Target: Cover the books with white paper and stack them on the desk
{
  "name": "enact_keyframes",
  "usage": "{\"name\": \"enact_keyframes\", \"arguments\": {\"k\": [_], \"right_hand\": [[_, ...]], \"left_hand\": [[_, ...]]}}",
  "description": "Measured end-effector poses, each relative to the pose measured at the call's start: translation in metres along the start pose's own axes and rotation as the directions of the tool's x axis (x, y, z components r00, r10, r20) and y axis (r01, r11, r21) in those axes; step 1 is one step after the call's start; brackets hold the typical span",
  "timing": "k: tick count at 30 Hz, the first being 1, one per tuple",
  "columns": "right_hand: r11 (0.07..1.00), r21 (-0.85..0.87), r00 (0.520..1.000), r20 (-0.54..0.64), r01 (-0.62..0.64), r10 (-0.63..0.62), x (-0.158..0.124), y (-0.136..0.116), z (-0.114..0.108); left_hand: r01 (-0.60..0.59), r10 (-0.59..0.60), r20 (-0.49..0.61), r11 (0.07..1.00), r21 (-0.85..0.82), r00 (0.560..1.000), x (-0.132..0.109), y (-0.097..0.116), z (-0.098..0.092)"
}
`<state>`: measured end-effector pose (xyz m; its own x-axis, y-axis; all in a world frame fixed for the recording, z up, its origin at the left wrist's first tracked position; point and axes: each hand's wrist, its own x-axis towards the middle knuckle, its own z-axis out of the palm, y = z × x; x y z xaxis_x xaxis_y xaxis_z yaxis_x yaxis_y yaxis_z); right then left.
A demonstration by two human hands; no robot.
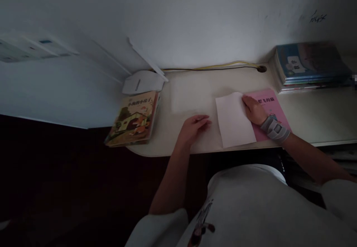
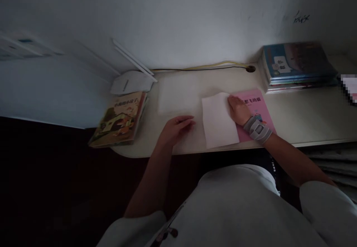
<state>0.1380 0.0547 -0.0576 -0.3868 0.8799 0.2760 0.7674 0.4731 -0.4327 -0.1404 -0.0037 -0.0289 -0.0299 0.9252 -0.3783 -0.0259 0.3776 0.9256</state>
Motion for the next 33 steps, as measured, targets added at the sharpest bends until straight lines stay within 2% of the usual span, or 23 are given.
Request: {"name": "enact_keyframes", "arguments": {"k": [4,7,9,13,15,16,17,18,19,20,21,23,25,28,30,33], "right_hand": [[0.996,-0.093,0.999,0.041,-0.006,0.009,-0.001,-0.009,-0.002],[0.992,-0.123,0.998,0.068,0.023,-0.015,-0.002,-0.016,-0.004],[0.988,-0.151,0.996,0.091,0.030,-0.016,-0.003,-0.022,-0.004],[0.978,-0.210,0.992,0.126,0.001,0.026,-0.004,-0.028,-0.002],[0.982,-0.190,0.993,0.116,0.000,0.022,-0.004,-0.026,-0.002],[0.987,-0.161,0.995,0.102,0.002,0.015,-0.005,-0.024,-0.002],[0.992,-0.124,0.996,0.087,0.007,0.003,-0.005,-0.021,-0.003],[0.996,-0.088,0.997,0.071,0.017,-0.011,-0.005,-0.019,-0.003],[0.998,-0.060,0.998,0.056,0.029,-0.026,-0.005,-0.016,-0.002],[0.998,-0.042,0.998,0.039,0.041,-0.040,-0.005,-0.013,-0.002],[0.998,-0.031,0.998,0.023,0.052,-0.052,-0.004,-0.010,-0.001],[0.998,-0.006,0.998,-0.014,0.058,-0.059,-0.004,-0.005,0.001],[0.998,0.049,0.998,-0.059,0.032,-0.030,-0.003,0.001,0.002],[0.997,0.081,0.996,-0.088,-0.001,0.008,-0.002,0.007,0.001],[1.000,0.018,0.998,-0.054,0.022,-0.021,-0.001,0.008,0.000],[0.992,-0.108,0.997,0.041,0.065,-0.061,0.000,0.002,-0.001]], "left_hand": [[-0.009,0.004,-0.042,0.992,-0.124,0.999,-0.001,0.001,0.002],[0.048,-0.039,0.046,0.974,-0.222,0.998,-0.005,0.002,0.004],[0.071,-0.049,0.102,0.972,-0.225,0.994,-0.008,0.002,0.004],[0.078,-0.064,0.151,0.993,-0.092,0.986,-0.014,0.001,-0.002],[-0.001,-0.002,0.038,0.997,0.079,0.999,-0.016,0.001,-0.005],[-0.081,0.094,-0.055,0.974,0.212,0.994,-0.018,0.002,-0.005],[-0.169,0.234,-0.136,0.912,0.373,0.963,-0.019,0.004,-0.003],[-0.244,0.387,-0.168,0.805,0.541,0.907,-0.021,0.006,0.002],[-0.295,0.518,-0.135,0.661,0.690,0.844,-0.023,0.008,0.011],[-0.327,0.602,-0.049,0.498,0.803,0.797,-0.025,0.009,0.023],[-0.352,0.625,0.067,0.345,0.870,0.778,-0.027,0.011,0.039],[-0.401,0.545,0.279,0.116,0.909,0.791,-0.030,0.011,0.076],[-0.462,0.440,0.427,-0.031,0.887,0.790,-0.031,0.007,0.113],[-0.517,0.352,0.513,-0.090,0.851,0.783,-0.028,-0.002,0.145],[-0.516,0.332,0.512,-0.081,0.853,0.793,-0.024,-0.009,0.150],[-0.507,0.321,0.499,-0.064,0.859,0.805,-0.021,-0.018,0.147]]}}
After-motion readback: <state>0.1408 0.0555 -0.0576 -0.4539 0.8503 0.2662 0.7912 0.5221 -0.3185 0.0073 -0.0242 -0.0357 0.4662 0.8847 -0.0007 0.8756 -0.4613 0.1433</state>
